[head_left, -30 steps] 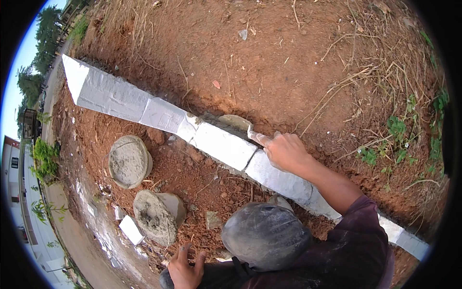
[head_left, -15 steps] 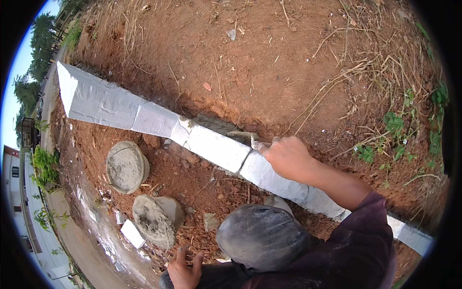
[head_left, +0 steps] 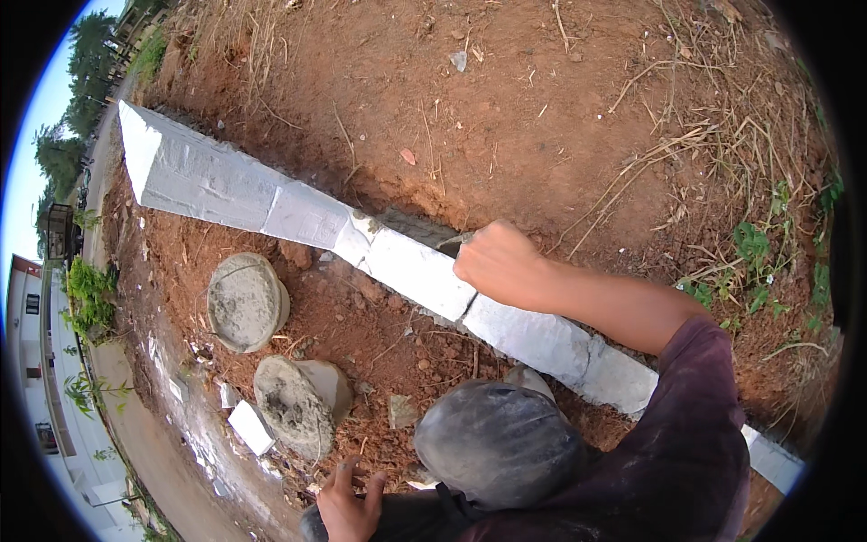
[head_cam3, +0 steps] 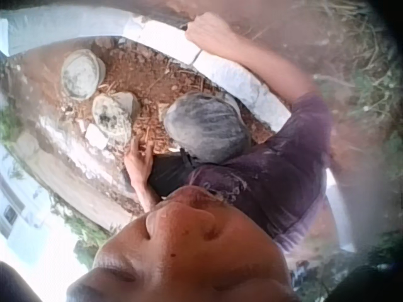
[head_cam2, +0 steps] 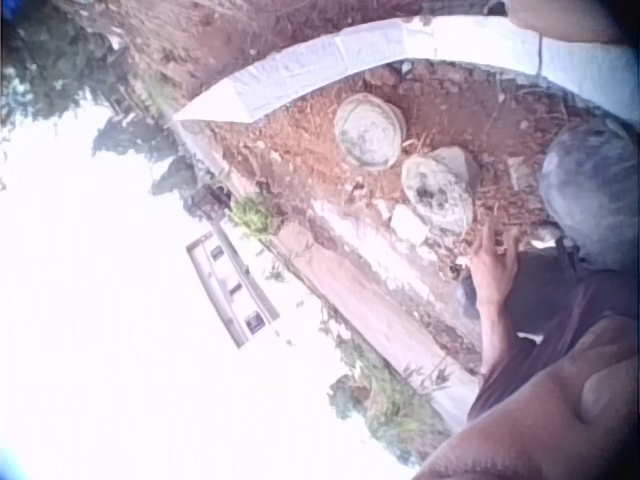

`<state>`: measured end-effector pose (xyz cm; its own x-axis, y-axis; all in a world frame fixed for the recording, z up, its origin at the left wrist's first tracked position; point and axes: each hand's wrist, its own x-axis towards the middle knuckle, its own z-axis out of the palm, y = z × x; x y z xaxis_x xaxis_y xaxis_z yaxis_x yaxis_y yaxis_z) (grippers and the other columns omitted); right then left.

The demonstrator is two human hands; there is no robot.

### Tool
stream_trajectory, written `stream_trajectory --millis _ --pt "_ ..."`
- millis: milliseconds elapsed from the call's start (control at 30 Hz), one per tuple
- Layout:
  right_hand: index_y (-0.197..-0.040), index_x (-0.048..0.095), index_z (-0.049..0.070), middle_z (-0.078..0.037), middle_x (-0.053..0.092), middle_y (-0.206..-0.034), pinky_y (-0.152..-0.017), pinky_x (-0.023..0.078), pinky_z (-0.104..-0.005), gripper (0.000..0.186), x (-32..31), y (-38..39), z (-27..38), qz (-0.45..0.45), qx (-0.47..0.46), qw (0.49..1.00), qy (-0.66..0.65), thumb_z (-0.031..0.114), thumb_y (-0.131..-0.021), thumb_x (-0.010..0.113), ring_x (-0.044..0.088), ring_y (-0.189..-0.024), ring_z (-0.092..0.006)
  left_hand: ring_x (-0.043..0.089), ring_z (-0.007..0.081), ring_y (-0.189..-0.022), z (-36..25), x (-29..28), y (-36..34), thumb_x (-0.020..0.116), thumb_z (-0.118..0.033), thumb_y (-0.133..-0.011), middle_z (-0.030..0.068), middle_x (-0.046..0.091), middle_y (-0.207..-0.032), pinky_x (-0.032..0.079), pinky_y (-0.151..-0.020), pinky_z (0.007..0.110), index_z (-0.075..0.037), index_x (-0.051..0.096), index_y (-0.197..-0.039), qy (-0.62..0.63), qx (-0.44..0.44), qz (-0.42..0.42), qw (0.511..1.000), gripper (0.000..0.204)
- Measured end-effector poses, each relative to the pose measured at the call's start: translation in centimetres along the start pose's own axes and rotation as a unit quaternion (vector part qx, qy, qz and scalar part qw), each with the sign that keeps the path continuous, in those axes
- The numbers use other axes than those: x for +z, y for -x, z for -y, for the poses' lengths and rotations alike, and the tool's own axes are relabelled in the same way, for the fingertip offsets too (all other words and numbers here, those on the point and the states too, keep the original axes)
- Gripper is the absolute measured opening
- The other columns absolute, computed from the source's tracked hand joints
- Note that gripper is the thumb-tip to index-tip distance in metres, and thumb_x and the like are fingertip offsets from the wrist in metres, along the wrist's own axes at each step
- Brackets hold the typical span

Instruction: The person places white concrete blocks along a trench and uses a trowel to apply mortar between them. The person scoops mortar from a bucket and spreads it along the joints of the blocks, then smooths the surface.

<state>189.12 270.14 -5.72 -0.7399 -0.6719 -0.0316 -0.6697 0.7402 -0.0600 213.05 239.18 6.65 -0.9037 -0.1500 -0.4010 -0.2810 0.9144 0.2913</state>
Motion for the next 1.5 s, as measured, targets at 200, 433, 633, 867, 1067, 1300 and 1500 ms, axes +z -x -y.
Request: stream_trajectory --millis 200,433,633,867,1067,1300,1500 --pt "-0.063 0.07 0.01 -0.011 0.068 -0.061 -0.048 0.051 -0.0399 0.007 0.1 -2.2 0.5 0.004 -0.027 0.999 0.016 0.009 -0.07 0.07 0.071 -0.062 -0.0258 0.069 0.0281 -0.067 2.6 1.4 0.0 0.081 -0.017 -0.081 0.0131 0.07 -0.079 0.054 -0.062 0.037 0.0 0.066 -0.112 -0.006 0.065 -0.042 0.997 0.039" --pt "-0.069 0.072 0.007 -0.012 0.07 -0.067 -0.053 0.054 -0.0406 0.006 -1.0 -3.4 -0.4 0.004 -0.017 1.0 -0.003 0.008 -0.073 0.068 0.073 -0.067 -0.0284 0.069 0.0279 -0.069 2.3 0.8 0.0 0.081 -0.017 -0.081 0.0128 0.069 -0.081 0.053 -0.064 0.038 -0.002 0.066 -0.113 -0.023 0.055 -0.031 0.998 0.039" --pt "-0.075 0.074 0.006 -0.014 0.072 -0.073 -0.061 0.057 -0.0417 0.007 -2.0 -7.1 -1.8 0.01 0.016 1.0 -0.01 0.007 -0.076 0.067 0.074 -0.071 -0.0298 0.069 0.0279 -0.069 1.7 1.0 -0.4 0.081 -0.017 -0.081 0.0126 0.069 -0.081 0.053 -0.063 0.038 -0.003 0.066 -0.113 0.008 0.062 -0.03 0.998 0.038" --pt "-0.073 0.072 0.006 -0.017 0.071 -0.073 -0.06 0.056 -0.043 0.011 -7.3 -7.9 -1.9 -0.09 0.018 0.996 -0.01 0.006 -0.078 0.063 0.073 -0.072 -0.032 0.07 0.0269 -0.07 2.5 1.4 0.2 0.082 -0.017 -0.081 0.0126 0.07 -0.08 0.053 -0.061 0.037 -0.001 0.065 -0.112 0.022 0.053 -0.04 0.998 0.038" --pt "-0.078 0.075 0.008 -0.014 0.074 -0.08 -0.067 0.057 -0.0417 0.011 -6.9 -8.6 -0.6 -0.005 -0.018 0.999 0.033 0.009 -0.08 0.064 0.074 -0.079 -0.0294 0.07 0.027 -0.069 2.7 0.8 0.5 0.081 -0.018 -0.082 0.0126 0.069 -0.079 0.053 -0.061 0.037 -0.001 0.065 -0.112 0.009 0.06 -0.05 0.997 0.038" --pt "-0.094 0.079 0.012 -0.006 0.077 -0.094 -0.065 0.06 -0.0449 0.016 -0.7 -13.0 1.1 0.133 -0.061 0.984 0.101 0.011 -0.082 0.069 0.075 -0.087 -0.0262 0.069 0.0274 -0.07 2.2 1.1 0.0 0.081 -0.02 -0.082 0.0135 0.069 -0.081 0.054 -0.062 0.037 -0.001 0.065 -0.113 0.016 0.052 -0.022 0.998 0.039" --pt "-0.084 0.078 0.012 -0.006 0.076 -0.085 -0.063 0.058 -0.0409 0.011 -2.0 -13.9 1.1 0.067 -0.045 0.993 0.089 0.011 -0.08 0.068 0.075 -0.084 -0.0257 0.069 0.0276 -0.07 2.4 0.4 0.6 0.081 -0.021 -0.082 0.0134 0.069 -0.084 0.054 -0.063 0.038 -0.002 0.065 -0.115 0.017 0.052 -0.033 0.998 0.041"
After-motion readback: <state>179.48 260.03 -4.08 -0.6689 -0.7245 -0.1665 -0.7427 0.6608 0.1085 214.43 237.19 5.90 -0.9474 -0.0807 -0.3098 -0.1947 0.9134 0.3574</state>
